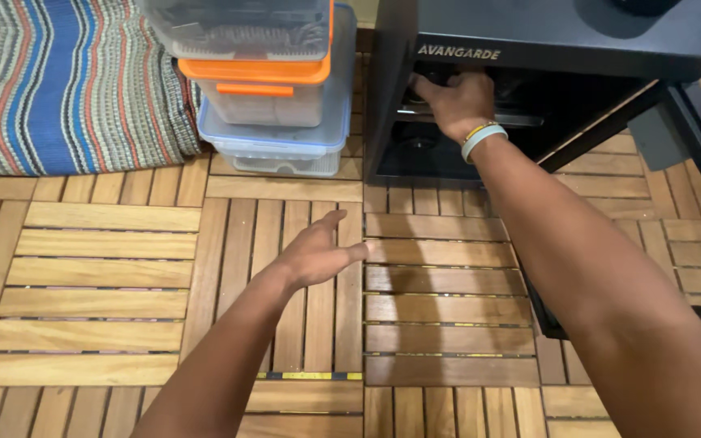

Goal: The person organizes camera equipment by placing a tripod and lens into a cabinet, then retrieves memory cards and a charger from a table. They place the items on the cabinet, plug in the charger, and later pack a camera into a bag before returning it to the cabinet.

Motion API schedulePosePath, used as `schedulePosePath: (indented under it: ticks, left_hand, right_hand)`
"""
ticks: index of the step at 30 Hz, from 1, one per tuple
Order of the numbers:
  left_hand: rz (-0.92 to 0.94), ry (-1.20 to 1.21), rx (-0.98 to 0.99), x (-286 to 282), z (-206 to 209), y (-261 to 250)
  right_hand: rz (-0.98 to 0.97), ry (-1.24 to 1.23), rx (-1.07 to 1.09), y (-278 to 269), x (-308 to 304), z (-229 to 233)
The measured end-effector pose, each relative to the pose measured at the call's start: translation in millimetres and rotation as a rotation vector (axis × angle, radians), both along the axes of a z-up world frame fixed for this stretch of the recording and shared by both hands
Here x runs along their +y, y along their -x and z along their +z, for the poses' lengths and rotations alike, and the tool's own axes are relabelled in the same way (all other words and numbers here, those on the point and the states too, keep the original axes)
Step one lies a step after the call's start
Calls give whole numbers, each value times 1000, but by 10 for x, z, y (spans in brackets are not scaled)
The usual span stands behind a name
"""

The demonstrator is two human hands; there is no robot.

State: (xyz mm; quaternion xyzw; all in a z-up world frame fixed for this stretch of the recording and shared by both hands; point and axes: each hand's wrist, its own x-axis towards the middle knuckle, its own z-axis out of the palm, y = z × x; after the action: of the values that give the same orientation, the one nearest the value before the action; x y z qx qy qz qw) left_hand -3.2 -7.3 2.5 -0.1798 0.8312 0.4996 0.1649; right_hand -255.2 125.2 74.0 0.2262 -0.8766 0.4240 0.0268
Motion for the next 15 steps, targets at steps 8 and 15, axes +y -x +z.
schedulePosePath:
  ticks: [8,15]
  left_hand:
    - [6,-39,-38,62,96,94]
    - [-35,11,-100,21,75,44]
  right_hand:
    - [11,-206,56,313,239,-210]
    - [-371,365,342,592,914,-438]
